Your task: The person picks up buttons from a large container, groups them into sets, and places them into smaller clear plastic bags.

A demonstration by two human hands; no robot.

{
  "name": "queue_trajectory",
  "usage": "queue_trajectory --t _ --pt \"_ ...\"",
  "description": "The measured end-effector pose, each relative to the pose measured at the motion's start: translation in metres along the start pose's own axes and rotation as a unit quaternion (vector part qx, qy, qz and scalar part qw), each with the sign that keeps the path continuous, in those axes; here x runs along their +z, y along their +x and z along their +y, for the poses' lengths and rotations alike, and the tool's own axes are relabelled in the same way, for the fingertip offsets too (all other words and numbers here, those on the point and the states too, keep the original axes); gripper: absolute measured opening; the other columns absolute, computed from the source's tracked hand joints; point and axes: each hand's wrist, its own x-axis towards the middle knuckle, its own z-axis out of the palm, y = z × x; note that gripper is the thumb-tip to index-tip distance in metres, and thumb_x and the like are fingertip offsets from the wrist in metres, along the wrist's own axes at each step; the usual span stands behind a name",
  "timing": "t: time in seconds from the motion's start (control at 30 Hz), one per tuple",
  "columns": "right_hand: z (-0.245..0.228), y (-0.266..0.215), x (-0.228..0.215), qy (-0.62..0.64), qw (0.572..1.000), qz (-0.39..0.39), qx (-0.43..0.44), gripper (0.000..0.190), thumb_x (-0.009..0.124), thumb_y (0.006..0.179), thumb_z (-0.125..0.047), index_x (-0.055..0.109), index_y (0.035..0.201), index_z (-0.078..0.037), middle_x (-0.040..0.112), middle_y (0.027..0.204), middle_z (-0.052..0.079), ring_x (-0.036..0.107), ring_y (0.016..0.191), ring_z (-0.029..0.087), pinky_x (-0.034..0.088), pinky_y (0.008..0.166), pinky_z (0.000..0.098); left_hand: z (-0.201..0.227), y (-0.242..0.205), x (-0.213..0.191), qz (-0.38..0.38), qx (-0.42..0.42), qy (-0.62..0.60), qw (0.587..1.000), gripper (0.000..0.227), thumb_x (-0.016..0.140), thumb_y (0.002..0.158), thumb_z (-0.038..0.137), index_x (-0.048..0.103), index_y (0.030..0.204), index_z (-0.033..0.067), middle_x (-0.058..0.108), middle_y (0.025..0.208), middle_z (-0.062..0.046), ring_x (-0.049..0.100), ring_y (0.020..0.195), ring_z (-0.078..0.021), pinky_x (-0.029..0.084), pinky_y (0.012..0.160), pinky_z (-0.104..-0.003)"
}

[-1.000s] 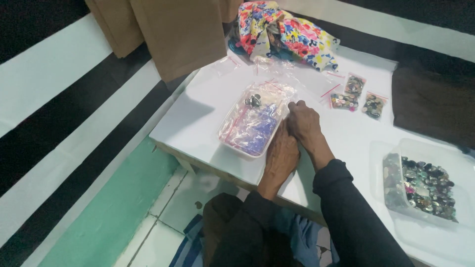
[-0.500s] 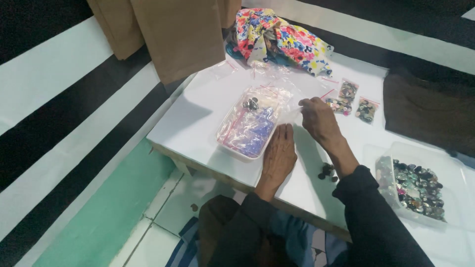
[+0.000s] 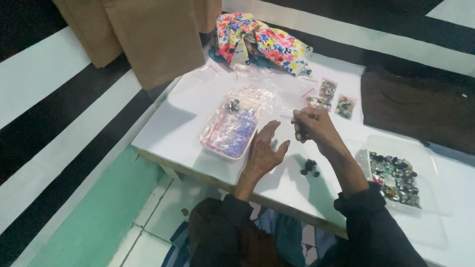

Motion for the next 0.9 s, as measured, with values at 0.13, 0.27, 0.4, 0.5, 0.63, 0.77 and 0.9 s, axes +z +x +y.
queue_trajectory --t 0.13,0.27,0.4,0.5,0.63,0.77,0.9 --pt "0.007 -0.023 -0.014 -0.010 0.998 -0.041 0.048 0.032 0.066 0.098 -0.030 0.068 0.082 -0.002 0.057 0.061 0.010 0.064 0.051 0.021 0.054 0.046 0.0326 0.027 0.001 -0.012 0.021 -0.028 -0.241 0.970 0.053 0.067 0.098 0.037 0.057 0.140 0.0059 0.066 0.128 -0.020 0.061 0.127 -0.0327 0.045 0.110 -0.046" --pt "-0.011 -0.062 -0.029 -0.125 0.987 -0.095 0.024 0.035 0.064 0.098 -0.027 0.072 0.085 0.005 0.063 0.059 0.016 0.068 0.052 0.025 0.058 0.050 0.0367 0.063 0.007 -0.020 -0.037 -0.164 -0.356 0.919 0.034 0.079 0.093 0.028 0.071 0.118 0.0058 0.076 0.100 -0.015 0.075 0.095 -0.0219 0.060 0.089 -0.035" --pt "-0.025 -0.098 -0.027 -0.091 0.996 -0.019 0.011 0.031 0.070 0.095 -0.026 0.073 0.094 0.005 0.071 0.071 0.022 0.075 0.064 0.029 0.062 0.060 0.0401 0.084 -0.001 -0.007 0.032 -0.176 -0.399 0.899 0.021 0.080 0.089 0.017 0.073 0.106 0.0063 0.075 0.091 -0.012 0.073 0.083 -0.0175 0.061 0.082 -0.032" --pt "-0.001 -0.108 -0.023 0.010 0.999 0.034 -0.026 0.026 0.076 0.093 -0.021 0.075 0.102 0.003 0.073 0.080 0.022 0.073 0.072 0.025 0.062 0.062 0.0371 0.098 -0.015 0.002 0.107 -0.175 -0.401 0.893 0.016 0.076 0.094 0.015 0.071 0.104 0.0032 0.075 0.090 -0.014 0.072 0.080 -0.0165 0.060 0.078 -0.032" --pt "0.004 -0.122 -0.018 0.087 0.991 0.089 -0.039 0.021 0.069 0.097 -0.016 0.076 0.106 0.001 0.074 0.080 0.019 0.072 0.078 0.022 0.059 0.063 0.0312 0.112 -0.028 0.011 0.152 -0.169 -0.416 0.880 0.013 0.075 0.093 0.010 0.071 0.101 0.0020 0.076 0.089 -0.017 0.074 0.080 -0.0174 0.061 0.075 -0.031" --pt "0.009 -0.128 -0.025 0.028 0.987 0.136 -0.081 0.011 0.071 0.095 -0.006 0.077 0.096 0.003 0.071 0.074 0.029 0.078 0.076 0.036 0.064 0.059 0.0389 0.123 -0.037 0.013 0.157 -0.164 -0.393 0.891 0.013 0.077 0.091 0.011 0.072 0.100 0.0034 0.078 0.089 -0.016 0.074 0.079 -0.0170 0.061 0.077 -0.033" --pt "0.006 -0.138 -0.021 0.040 0.980 0.164 -0.109 0.005 0.073 0.091 0.000 0.076 0.093 0.003 0.073 0.071 0.026 0.078 0.080 0.033 0.065 0.060 0.0383 0.123 -0.043 0.020 0.154 -0.162 -0.381 0.897 0.014 0.079 0.089 0.011 0.072 0.098 0.0033 0.078 0.088 -0.020 0.076 0.082 -0.0207 0.061 0.073 -0.034"
